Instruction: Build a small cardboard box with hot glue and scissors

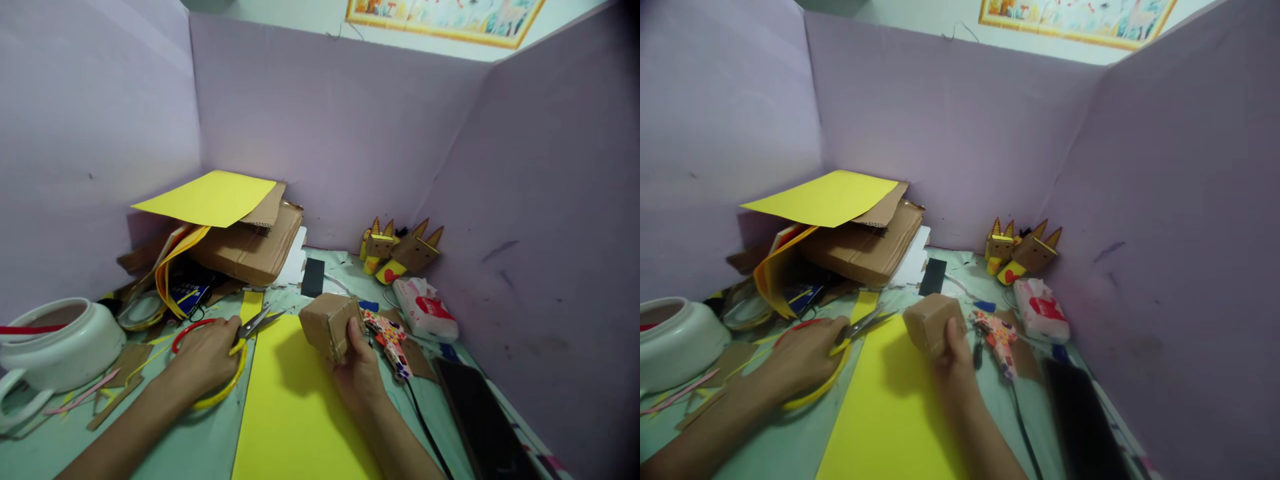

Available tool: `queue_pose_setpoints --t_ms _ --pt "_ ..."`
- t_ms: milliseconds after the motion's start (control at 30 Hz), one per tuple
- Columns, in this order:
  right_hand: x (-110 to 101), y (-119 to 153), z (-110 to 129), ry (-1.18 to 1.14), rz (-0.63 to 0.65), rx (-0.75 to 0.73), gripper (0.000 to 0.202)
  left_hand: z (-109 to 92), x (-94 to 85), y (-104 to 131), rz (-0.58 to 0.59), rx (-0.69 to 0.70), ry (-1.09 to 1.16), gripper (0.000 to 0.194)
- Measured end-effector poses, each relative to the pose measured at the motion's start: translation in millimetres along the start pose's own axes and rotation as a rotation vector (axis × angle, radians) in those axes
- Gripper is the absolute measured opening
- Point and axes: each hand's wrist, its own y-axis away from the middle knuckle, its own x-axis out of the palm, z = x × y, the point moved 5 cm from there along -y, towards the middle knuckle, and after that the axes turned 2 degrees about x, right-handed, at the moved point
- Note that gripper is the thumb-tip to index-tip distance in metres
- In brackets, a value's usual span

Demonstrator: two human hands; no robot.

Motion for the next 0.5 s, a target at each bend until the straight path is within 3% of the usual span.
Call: queue_pose_setpoints --t_ms 100,200,267,367,500 --pt "1 1 -1 0.014 0.031 -0.017 0.037 19 2.8 -3 0.031 0.004 0.021 0.033" --pt "5 5 -6 0.054 0.083 0.018 0.038 21 -8.5 -2 -0.086 0.01 0.173 0.061" --pt "11 11 -12 0.081 0.144 0.079 0.042 3 -17.8 3 -0.17 0.165 0.363 0.081" --pt "20 20 -23 0.168 0.272 0.131 0.052 -40 -21.6 18 -0.15 0.535 0.544 0.104" --pt "22 25 -31 0.484 0.394 0.075 0.073 -68 -16.0 28 -0.153 0.701 0.605 0.097"
